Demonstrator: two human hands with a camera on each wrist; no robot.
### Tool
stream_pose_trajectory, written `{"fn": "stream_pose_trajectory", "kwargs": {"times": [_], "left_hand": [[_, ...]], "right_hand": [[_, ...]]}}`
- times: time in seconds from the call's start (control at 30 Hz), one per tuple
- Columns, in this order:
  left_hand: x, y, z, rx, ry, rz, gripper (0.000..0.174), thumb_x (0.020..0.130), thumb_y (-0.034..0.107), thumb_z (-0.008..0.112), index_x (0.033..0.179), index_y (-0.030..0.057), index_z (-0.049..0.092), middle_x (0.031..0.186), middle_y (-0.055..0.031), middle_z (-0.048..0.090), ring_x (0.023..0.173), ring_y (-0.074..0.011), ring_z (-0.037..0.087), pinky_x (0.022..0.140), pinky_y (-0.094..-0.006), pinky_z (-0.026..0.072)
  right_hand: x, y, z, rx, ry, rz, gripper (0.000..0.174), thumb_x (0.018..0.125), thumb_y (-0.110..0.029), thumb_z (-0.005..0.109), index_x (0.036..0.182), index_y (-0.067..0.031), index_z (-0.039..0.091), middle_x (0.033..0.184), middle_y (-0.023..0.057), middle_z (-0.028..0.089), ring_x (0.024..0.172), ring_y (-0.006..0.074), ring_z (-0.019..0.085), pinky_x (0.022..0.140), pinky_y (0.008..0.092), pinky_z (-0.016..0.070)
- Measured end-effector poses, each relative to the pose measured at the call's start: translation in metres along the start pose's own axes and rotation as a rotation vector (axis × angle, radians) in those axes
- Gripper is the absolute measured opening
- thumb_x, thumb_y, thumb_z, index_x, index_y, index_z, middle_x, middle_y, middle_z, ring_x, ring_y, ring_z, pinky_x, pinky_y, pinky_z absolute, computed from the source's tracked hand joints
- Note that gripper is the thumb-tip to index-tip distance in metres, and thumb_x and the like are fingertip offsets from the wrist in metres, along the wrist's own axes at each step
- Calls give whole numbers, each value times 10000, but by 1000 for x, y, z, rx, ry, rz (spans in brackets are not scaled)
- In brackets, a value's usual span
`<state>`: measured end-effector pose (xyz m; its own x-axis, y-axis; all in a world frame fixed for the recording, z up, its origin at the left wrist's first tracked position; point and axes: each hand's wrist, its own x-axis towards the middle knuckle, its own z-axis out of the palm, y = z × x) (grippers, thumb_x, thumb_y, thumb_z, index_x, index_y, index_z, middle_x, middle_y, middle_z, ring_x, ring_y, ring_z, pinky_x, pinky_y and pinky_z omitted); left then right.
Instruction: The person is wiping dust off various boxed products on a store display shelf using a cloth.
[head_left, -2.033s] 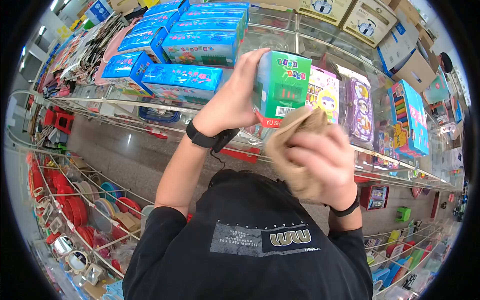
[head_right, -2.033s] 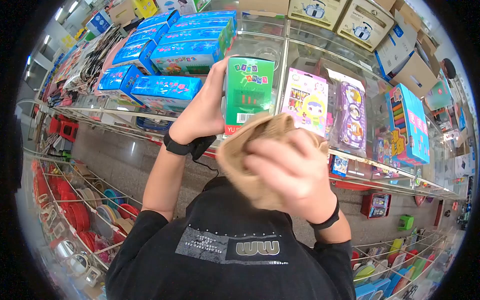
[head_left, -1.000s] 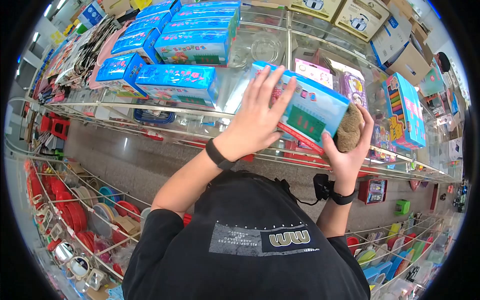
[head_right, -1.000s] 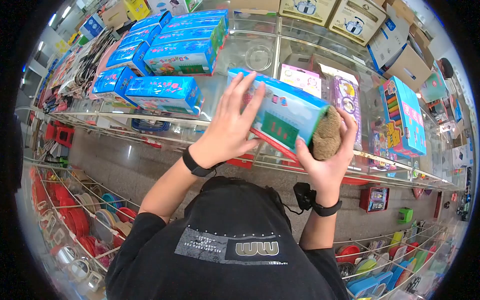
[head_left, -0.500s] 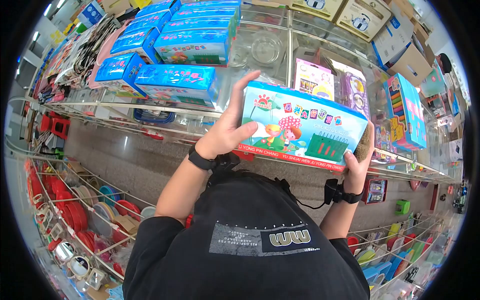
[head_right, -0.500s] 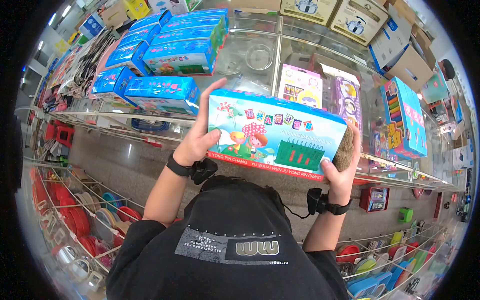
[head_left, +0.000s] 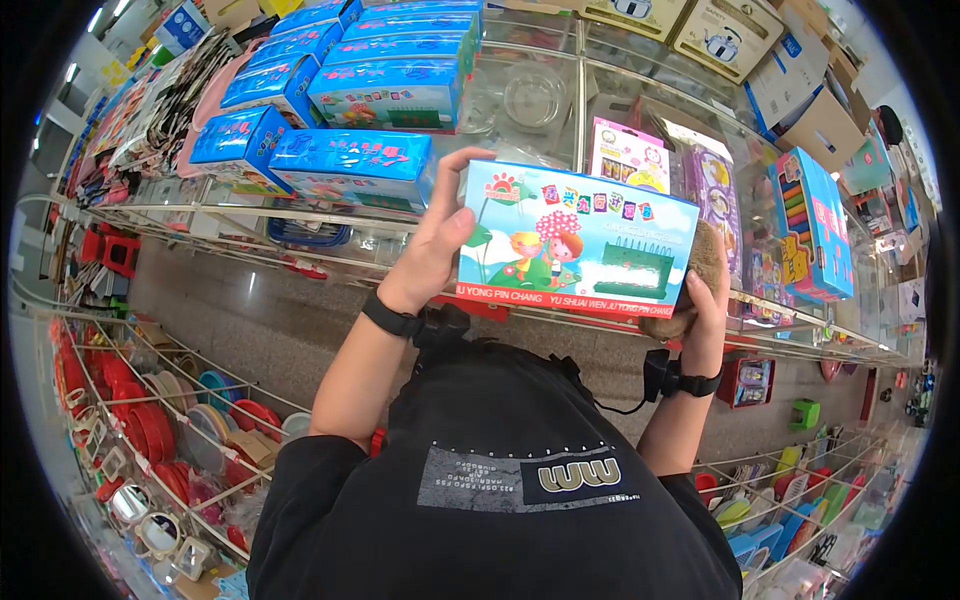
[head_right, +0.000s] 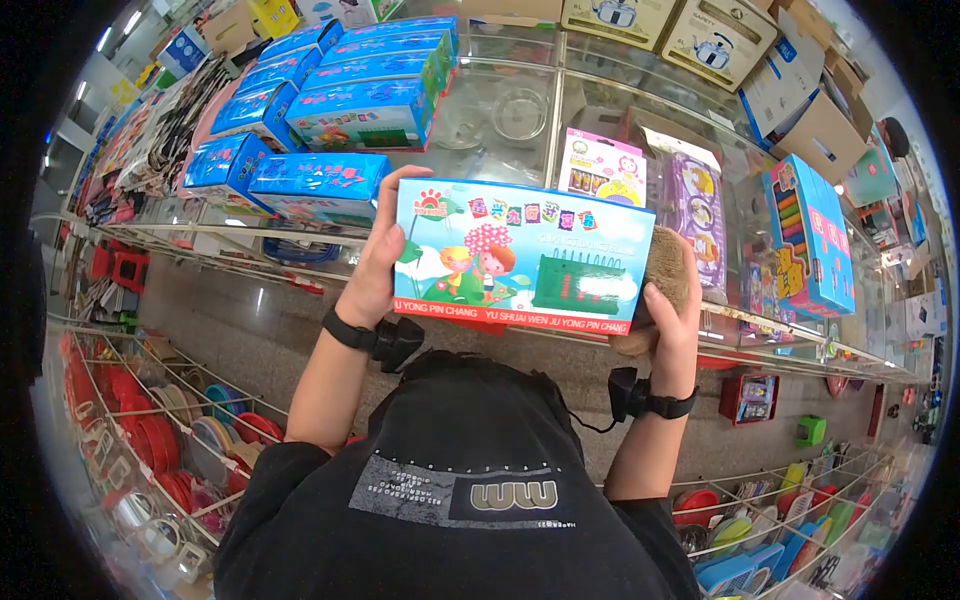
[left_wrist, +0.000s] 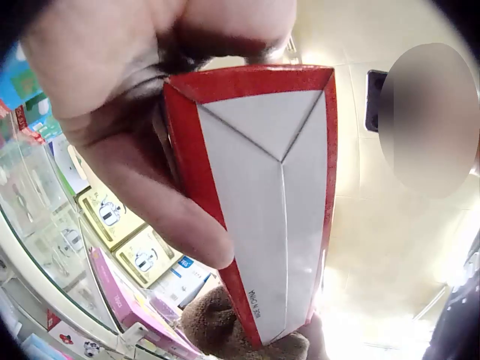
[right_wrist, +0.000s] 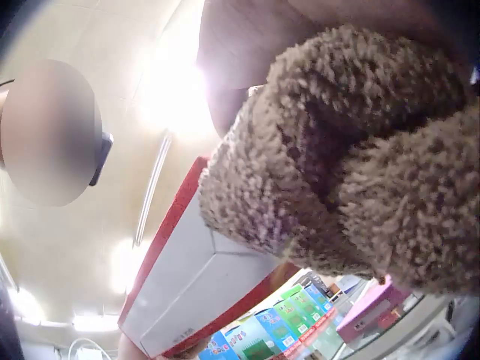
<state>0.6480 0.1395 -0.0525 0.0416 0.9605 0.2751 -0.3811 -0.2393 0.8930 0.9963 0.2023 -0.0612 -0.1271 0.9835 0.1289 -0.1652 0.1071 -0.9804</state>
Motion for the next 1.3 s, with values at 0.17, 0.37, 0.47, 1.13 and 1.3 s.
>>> {"fn": "stream_pose_trajectory", "kwargs": {"times": [0.17, 0.37, 0.47, 1.13, 1.3], "left_hand": [[0, -4, -5, 12, 45, 37, 721, 1043, 366, 656, 1609, 126, 280, 1474, -133, 491, 1334, -231, 569, 1107, -385, 480], [0, -12, 2, 96, 32, 2, 704, 1032, 297, 656, 1604, 122, 284, 1450, -137, 515, 1296, -224, 570, 1112, -391, 464], [1, -18, 4, 102, 35, 51, 703, 1026, 280, 656, 1601, 119, 284, 1430, -155, 537, 1304, -226, 568, 1112, -388, 464], [7, -18, 18, 241, -36, 64, 756, 1041, 308, 695, 1618, 81, 261, 1525, -123, 451, 1462, -254, 452, 1213, -410, 371], [13, -21, 15, 263, -112, 109, 732, 1021, 80, 683, 1613, 88, 254, 1526, -132, 482, 1444, -231, 494, 1205, -389, 422]], "right_hand": [[15, -8, -6, -35, 153, -93, 593, 963, -55, 672, 1520, 44, 494, 1419, 176, 640, 1279, 270, 660, 1093, 406, 542], [31, -44, 37, -238, 311, -510, 492, 981, -34, 688, 1450, 19, 548, 1348, 154, 672, 1229, 265, 675, 1088, 407, 542], [34, -34, 52, -575, 117, -513, 496, 895, -68, 766, 1364, 10, 621, 1335, 165, 679, 1240, 291, 660, 1086, 436, 508], [4, -39, 120, -951, -30, -834, 681, 619, -128, 945, 1279, -128, 775, 1216, 141, 661, 1065, 365, 664, 912, 476, 563], [-5, -44, 152, -907, -189, -1034, 493, 727, -166, 775, 1218, -193, 799, 1181, 95, 664, 1004, 347, 655, 841, 456, 586]]}}
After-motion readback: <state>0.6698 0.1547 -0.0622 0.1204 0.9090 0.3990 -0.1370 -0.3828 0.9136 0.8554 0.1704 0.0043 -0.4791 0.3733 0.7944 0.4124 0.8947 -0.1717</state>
